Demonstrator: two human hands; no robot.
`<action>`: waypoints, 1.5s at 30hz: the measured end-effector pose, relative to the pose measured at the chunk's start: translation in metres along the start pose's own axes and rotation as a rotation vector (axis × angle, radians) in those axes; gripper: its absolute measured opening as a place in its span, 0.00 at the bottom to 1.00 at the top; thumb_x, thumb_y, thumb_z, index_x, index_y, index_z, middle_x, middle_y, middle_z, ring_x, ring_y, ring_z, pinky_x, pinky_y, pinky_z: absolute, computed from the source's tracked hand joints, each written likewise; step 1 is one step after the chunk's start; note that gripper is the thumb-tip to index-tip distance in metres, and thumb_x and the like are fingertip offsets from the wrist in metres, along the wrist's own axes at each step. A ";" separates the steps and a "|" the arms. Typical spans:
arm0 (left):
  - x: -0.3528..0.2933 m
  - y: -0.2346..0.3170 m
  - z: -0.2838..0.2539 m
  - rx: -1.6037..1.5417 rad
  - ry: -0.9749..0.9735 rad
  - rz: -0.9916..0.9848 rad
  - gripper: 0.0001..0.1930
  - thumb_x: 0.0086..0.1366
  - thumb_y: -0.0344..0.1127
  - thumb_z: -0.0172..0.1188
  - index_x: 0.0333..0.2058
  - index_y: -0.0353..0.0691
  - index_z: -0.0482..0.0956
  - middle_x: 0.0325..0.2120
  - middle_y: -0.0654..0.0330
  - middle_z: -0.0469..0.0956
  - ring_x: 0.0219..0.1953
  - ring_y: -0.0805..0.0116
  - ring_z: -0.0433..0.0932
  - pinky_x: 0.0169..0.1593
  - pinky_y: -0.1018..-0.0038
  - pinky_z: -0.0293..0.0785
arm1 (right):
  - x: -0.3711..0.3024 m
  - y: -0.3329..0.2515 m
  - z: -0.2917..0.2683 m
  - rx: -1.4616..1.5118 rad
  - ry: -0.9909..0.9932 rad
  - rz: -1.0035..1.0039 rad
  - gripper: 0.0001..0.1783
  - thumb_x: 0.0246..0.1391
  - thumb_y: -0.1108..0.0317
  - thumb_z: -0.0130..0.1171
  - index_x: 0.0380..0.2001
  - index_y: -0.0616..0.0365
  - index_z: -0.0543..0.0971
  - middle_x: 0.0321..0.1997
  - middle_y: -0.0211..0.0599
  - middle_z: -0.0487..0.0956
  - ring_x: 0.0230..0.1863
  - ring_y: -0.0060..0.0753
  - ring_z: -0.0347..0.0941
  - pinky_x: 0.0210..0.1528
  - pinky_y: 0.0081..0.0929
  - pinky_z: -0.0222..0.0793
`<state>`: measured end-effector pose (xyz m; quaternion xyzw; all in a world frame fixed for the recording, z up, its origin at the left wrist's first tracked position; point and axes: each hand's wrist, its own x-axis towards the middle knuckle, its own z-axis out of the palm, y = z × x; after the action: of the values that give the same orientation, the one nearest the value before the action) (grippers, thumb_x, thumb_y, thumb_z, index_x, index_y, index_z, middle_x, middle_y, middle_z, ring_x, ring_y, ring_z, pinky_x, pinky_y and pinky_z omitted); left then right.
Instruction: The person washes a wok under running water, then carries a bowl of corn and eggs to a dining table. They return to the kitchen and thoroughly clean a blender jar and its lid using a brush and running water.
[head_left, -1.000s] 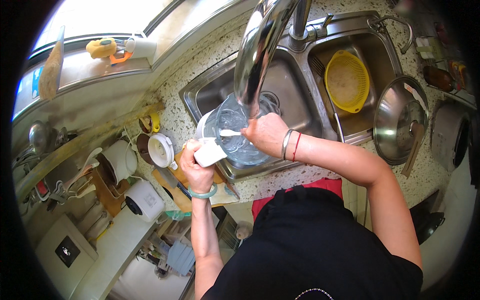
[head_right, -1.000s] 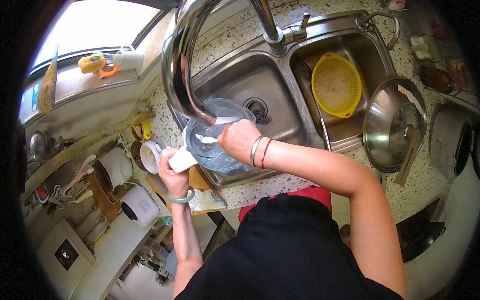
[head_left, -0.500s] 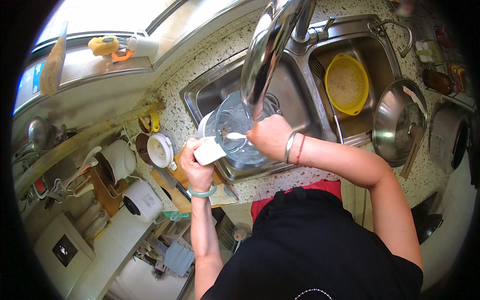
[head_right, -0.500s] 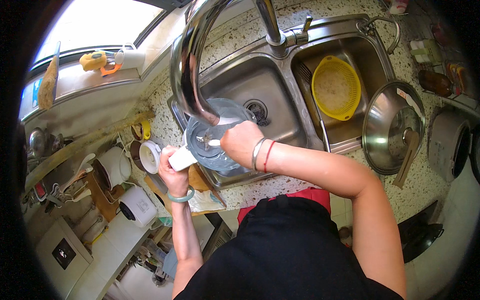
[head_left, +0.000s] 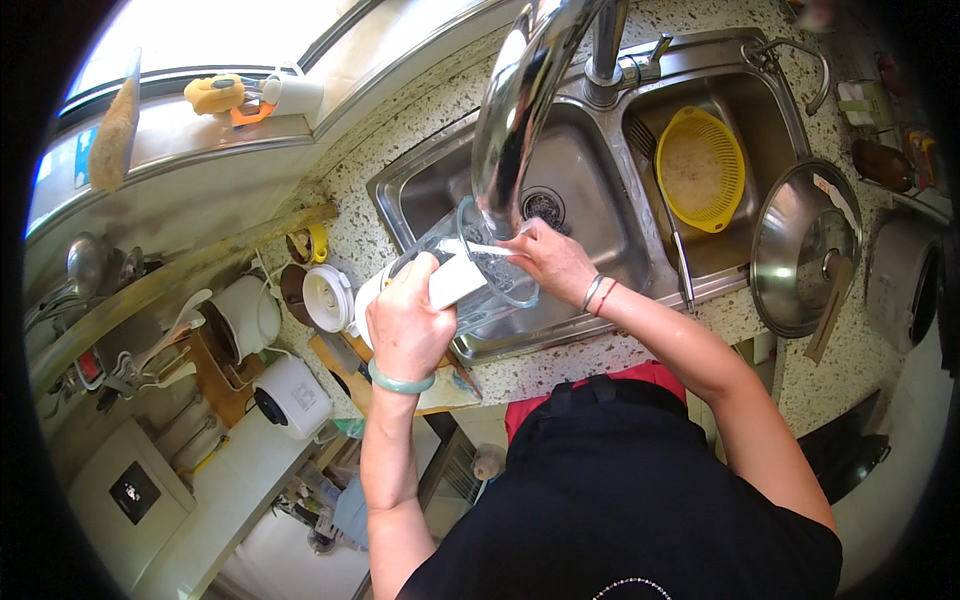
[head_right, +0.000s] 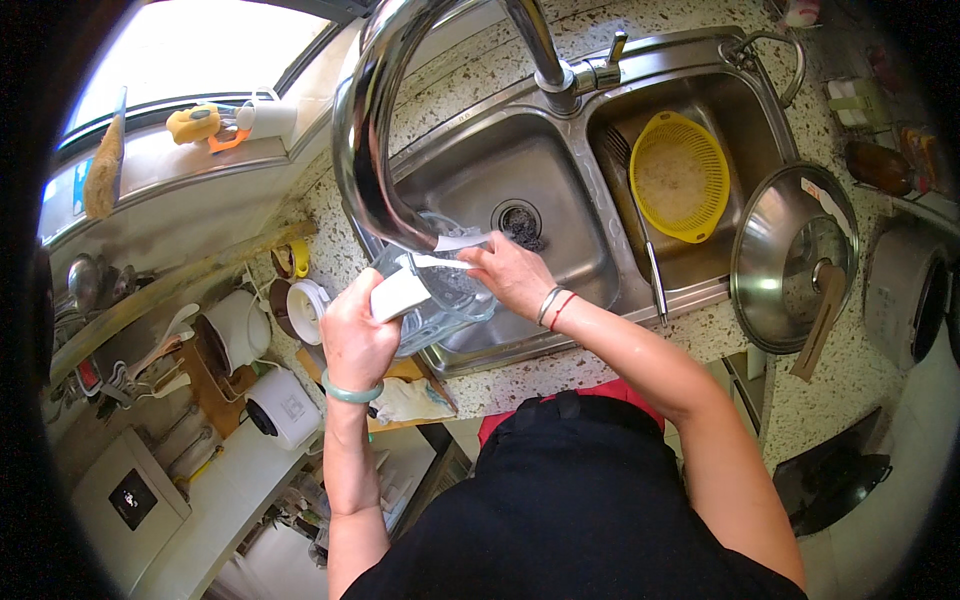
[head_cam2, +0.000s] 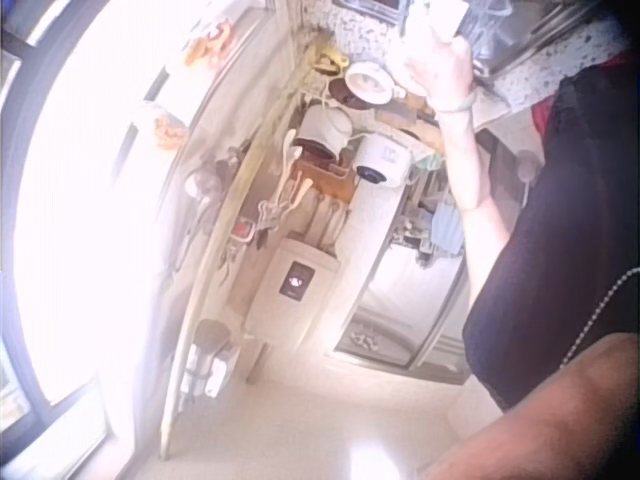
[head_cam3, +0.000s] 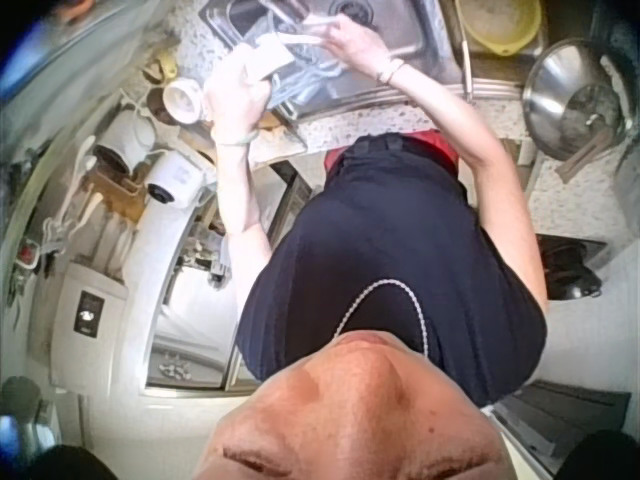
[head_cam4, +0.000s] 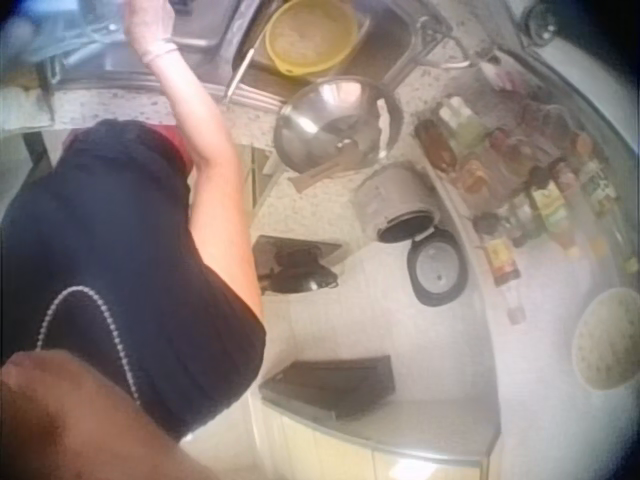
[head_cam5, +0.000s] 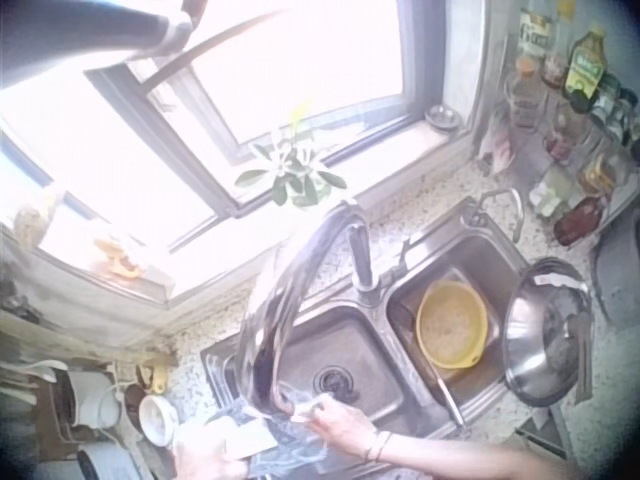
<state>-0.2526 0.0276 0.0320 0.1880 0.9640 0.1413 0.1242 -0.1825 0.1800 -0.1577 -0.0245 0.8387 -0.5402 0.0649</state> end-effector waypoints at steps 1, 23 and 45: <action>0.001 0.002 0.000 0.037 -0.019 0.009 0.04 0.53 0.29 0.57 0.28 0.40 0.73 0.25 0.52 0.77 0.29 0.48 0.78 0.32 0.60 0.72 | -0.001 0.004 0.010 0.032 -0.003 -0.008 0.15 0.56 0.64 0.59 0.48 0.43 0.75 0.37 0.41 0.70 0.37 0.46 0.72 0.39 0.40 0.71; 0.019 0.017 0.003 0.323 -0.299 0.077 0.07 0.50 0.27 0.55 0.30 0.35 0.72 0.21 0.45 0.79 0.26 0.45 0.80 0.33 0.56 0.77 | -0.004 0.002 0.066 0.497 -0.197 0.190 0.14 0.57 0.62 0.58 0.46 0.52 0.79 0.40 0.47 0.79 0.41 0.49 0.76 0.44 0.40 0.71; -0.090 -0.060 -0.035 -0.315 0.187 -0.232 0.10 0.50 0.26 0.66 0.30 0.37 0.73 0.22 0.51 0.78 0.27 0.59 0.79 0.33 0.68 0.73 | -0.006 -0.043 -0.022 0.158 0.110 -0.158 0.08 0.58 0.72 0.55 0.41 0.56 0.75 0.43 0.38 0.79 0.42 0.45 0.75 0.43 0.34 0.72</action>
<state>-0.2013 -0.0698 0.0626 0.0399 0.9526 0.2917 0.0773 -0.1809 0.1821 -0.1092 -0.0556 0.7912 -0.6086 -0.0220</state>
